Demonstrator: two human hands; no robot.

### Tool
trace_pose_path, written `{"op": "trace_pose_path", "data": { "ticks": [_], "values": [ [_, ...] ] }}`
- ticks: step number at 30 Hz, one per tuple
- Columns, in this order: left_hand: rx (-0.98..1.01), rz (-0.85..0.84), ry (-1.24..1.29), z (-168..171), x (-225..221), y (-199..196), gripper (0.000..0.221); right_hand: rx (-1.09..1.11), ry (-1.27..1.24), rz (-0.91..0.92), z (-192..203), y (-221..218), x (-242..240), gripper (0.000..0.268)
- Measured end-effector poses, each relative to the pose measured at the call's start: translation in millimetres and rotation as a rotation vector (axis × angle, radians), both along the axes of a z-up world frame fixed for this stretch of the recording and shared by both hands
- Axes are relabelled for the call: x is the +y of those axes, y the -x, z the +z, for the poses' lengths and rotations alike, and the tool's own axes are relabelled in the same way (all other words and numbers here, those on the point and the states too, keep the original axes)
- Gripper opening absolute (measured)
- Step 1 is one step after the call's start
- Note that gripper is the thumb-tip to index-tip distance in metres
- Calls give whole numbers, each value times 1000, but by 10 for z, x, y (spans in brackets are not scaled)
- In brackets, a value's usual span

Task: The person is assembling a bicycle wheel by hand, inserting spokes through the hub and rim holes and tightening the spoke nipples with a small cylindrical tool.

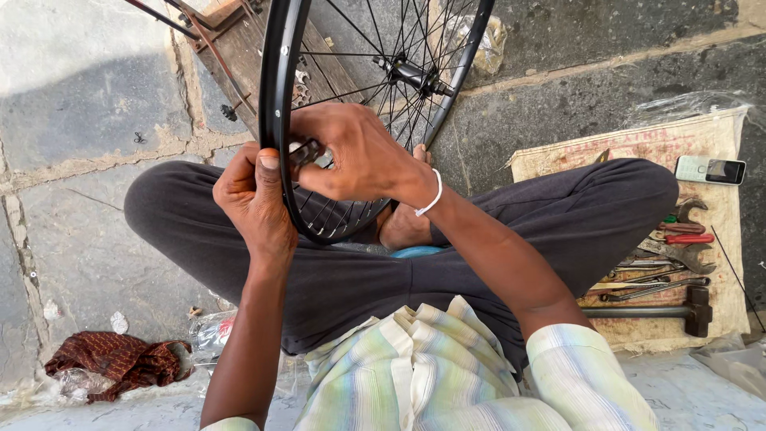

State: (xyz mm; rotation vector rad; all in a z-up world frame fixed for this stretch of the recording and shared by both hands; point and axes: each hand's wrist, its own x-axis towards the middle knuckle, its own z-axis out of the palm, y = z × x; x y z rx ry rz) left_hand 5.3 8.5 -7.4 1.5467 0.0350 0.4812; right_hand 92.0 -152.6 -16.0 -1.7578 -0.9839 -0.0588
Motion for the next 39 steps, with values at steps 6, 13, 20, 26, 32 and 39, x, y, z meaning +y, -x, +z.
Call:
{"op": "trace_pose_path", "data": {
  "ticks": [6, 13, 20, 26, 32, 39],
  "values": [
    [-36, 19, -14, 33, -61, 53, 29, -58, -209, -210, -151, 223, 5, 34],
    [104, -5, -305, 372, 57, -294, 47, 176, -356, -410, -189, 349, 64, 28],
    [76, 17, -222, 265, -70, -81, 48, 46, -361, -585, -170, 385, 37, 32],
    [15, 79, -12, 0, -53, 6, 29, 2, -346, -356, -87, 454, 45, 34],
    [-8, 26, 33, 70, -2, -49, 30, -162, -322, -415, -91, 529, 168, 36],
    [-62, -98, 32, 127, 22, -92, 28, -130, -140, -342, -310, 132, 320, 30]
  ]
}}
